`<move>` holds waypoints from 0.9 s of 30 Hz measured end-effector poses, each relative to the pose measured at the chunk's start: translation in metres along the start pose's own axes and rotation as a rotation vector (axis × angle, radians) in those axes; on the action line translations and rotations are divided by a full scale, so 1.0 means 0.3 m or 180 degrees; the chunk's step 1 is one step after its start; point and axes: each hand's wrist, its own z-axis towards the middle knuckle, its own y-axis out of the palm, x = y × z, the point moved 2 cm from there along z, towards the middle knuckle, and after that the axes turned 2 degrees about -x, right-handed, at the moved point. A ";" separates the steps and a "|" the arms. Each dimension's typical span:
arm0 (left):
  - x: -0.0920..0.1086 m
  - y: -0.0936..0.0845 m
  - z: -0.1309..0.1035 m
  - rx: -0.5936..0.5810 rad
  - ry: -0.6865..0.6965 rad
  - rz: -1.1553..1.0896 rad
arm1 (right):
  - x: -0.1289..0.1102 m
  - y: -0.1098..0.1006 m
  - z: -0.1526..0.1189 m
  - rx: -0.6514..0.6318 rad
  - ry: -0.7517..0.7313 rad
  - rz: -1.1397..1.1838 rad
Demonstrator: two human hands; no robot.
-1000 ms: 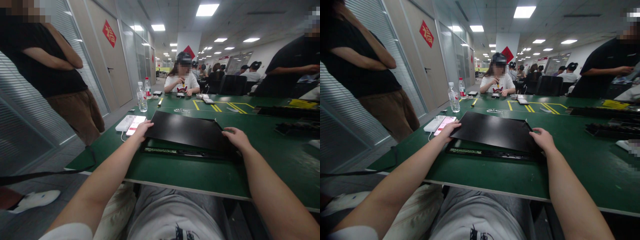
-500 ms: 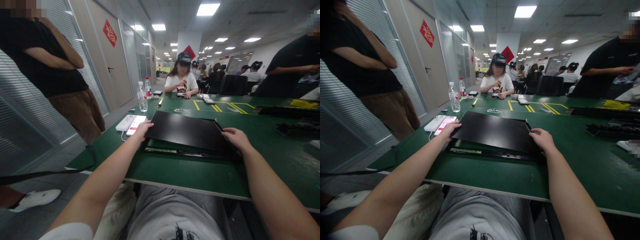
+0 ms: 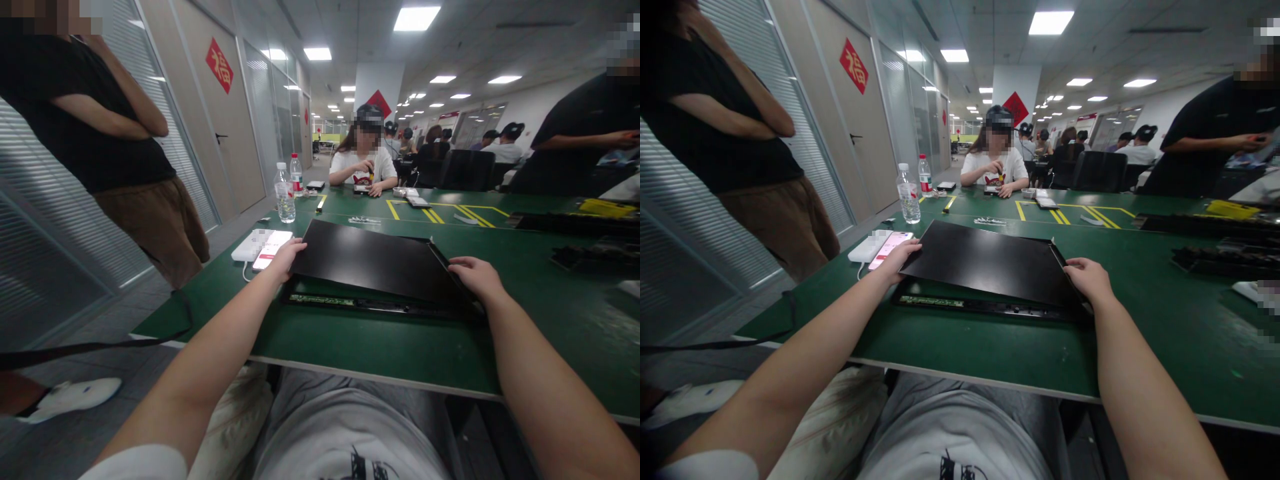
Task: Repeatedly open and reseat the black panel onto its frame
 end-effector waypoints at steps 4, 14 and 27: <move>0.001 0.002 -0.003 0.0015 -0.0072 0.0020 | -0.015 -0.005 -0.011 -0.0055 0.0102 -0.0007; -0.011 -0.006 0.006 0.0228 -0.0118 0.0014 | -0.034 -0.011 -0.020 -0.0107 0.0107 -0.0024; 0.002 0.022 -0.018 0.0152 -0.0142 0.0241 | -0.048 -0.013 -0.033 -0.0236 0.0165 -0.0151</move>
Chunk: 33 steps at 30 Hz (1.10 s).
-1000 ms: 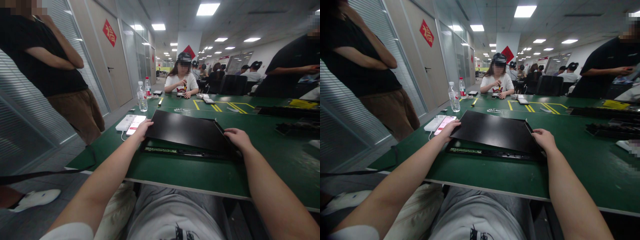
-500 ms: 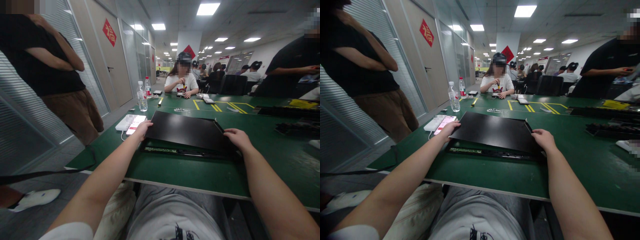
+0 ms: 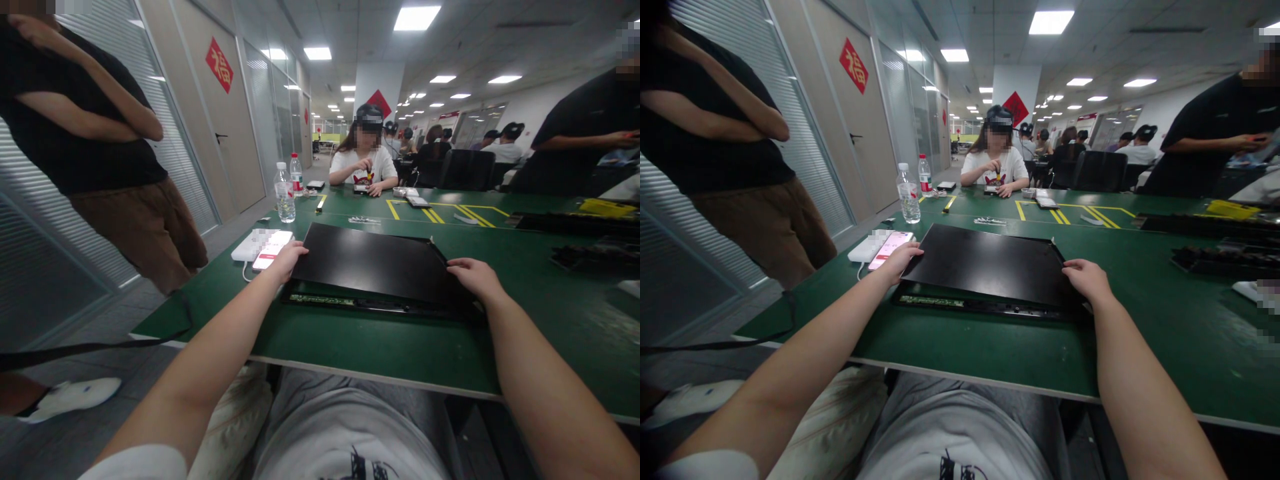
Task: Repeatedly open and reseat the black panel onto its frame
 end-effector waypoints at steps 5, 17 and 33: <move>0.010 0.013 -0.016 0.0142 0.0025 0.0141 | 0.004 0.003 0.003 0.0020 -0.0031 0.0006; -0.004 0.005 -0.003 0.0140 0.0079 0.0162 | -0.008 -0.001 -0.006 0.0009 -0.0012 -0.0127; -0.016 -0.023 0.022 0.0247 0.0434 0.0460 | 0.003 0.006 0.004 0.0007 -0.0036 -0.0042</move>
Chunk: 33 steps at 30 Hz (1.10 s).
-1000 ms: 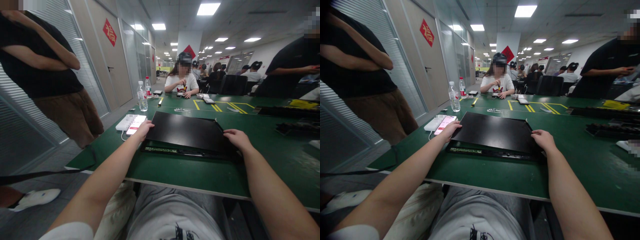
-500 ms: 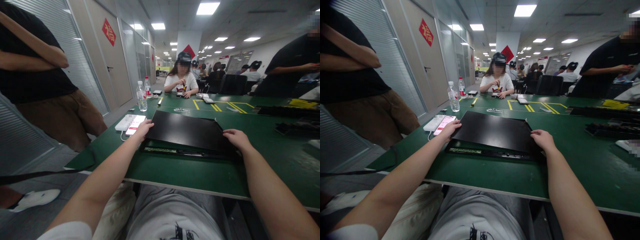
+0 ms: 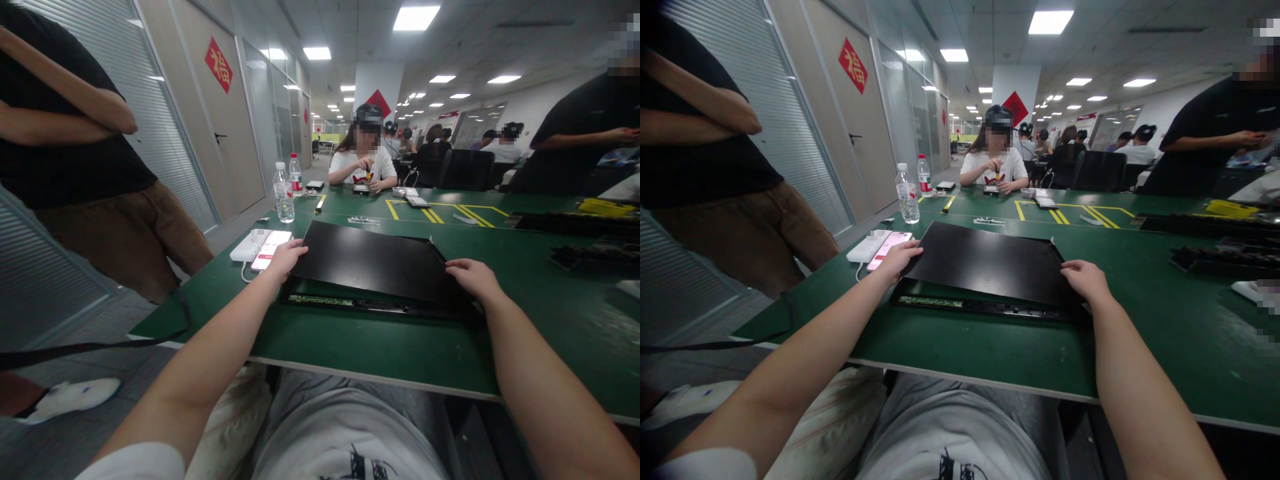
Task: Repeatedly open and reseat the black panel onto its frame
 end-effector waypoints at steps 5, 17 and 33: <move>0.008 -0.013 -0.001 0.0119 0.0311 0.0639 | 0.008 0.002 0.007 0.0027 0.0001 0.0054; -0.014 -0.023 0.012 -0.0030 0.0563 0.2012 | 0.053 0.020 0.044 0.0014 0.0058 0.0372; -0.021 -0.027 0.015 -0.0045 0.0620 0.2269 | 0.043 0.015 0.026 -0.0123 0.0137 0.1319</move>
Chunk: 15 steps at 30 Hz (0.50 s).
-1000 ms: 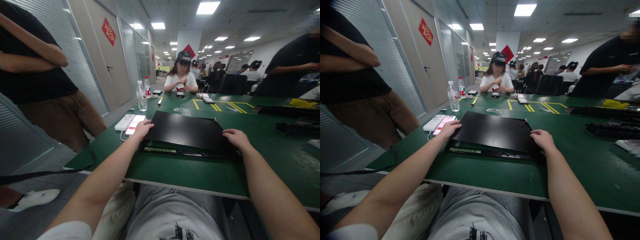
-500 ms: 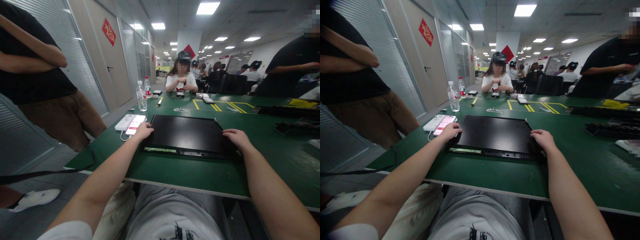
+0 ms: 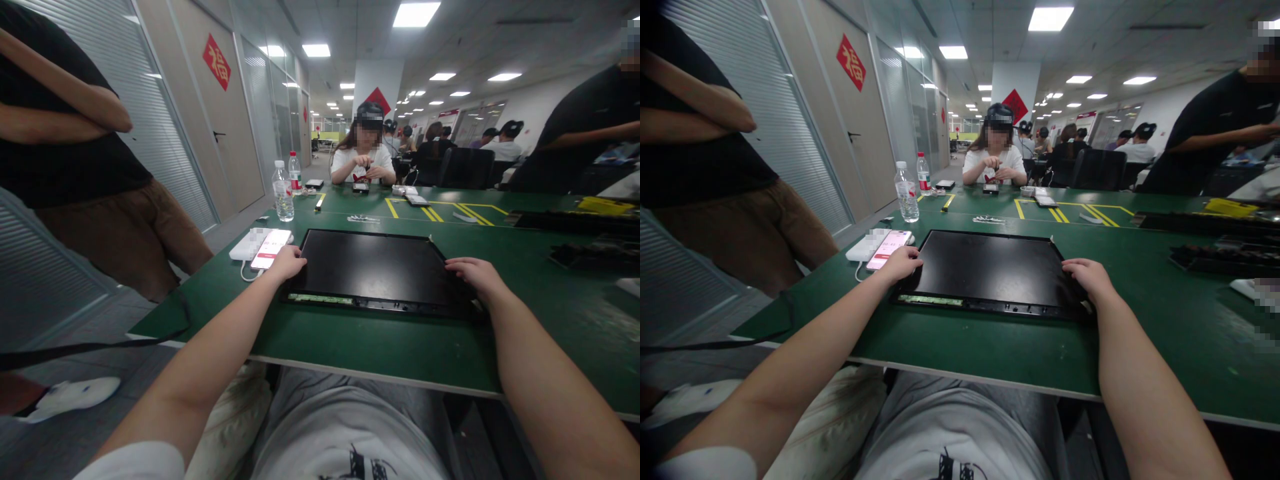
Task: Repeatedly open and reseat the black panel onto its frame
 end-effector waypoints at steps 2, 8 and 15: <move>0.002 0.001 -0.002 -0.0010 -0.0028 0.0019 | -0.003 -0.001 -0.003 0.0004 0.0018 0.0020; 0.007 0.002 -0.007 -0.0100 -0.0101 0.0003 | -0.007 0.002 -0.012 -0.0021 0.0139 0.0026; 0.018 -0.006 -0.008 0.0104 0.0075 -0.0323 | 0.020 0.011 0.009 0.0084 0.0018 -0.0381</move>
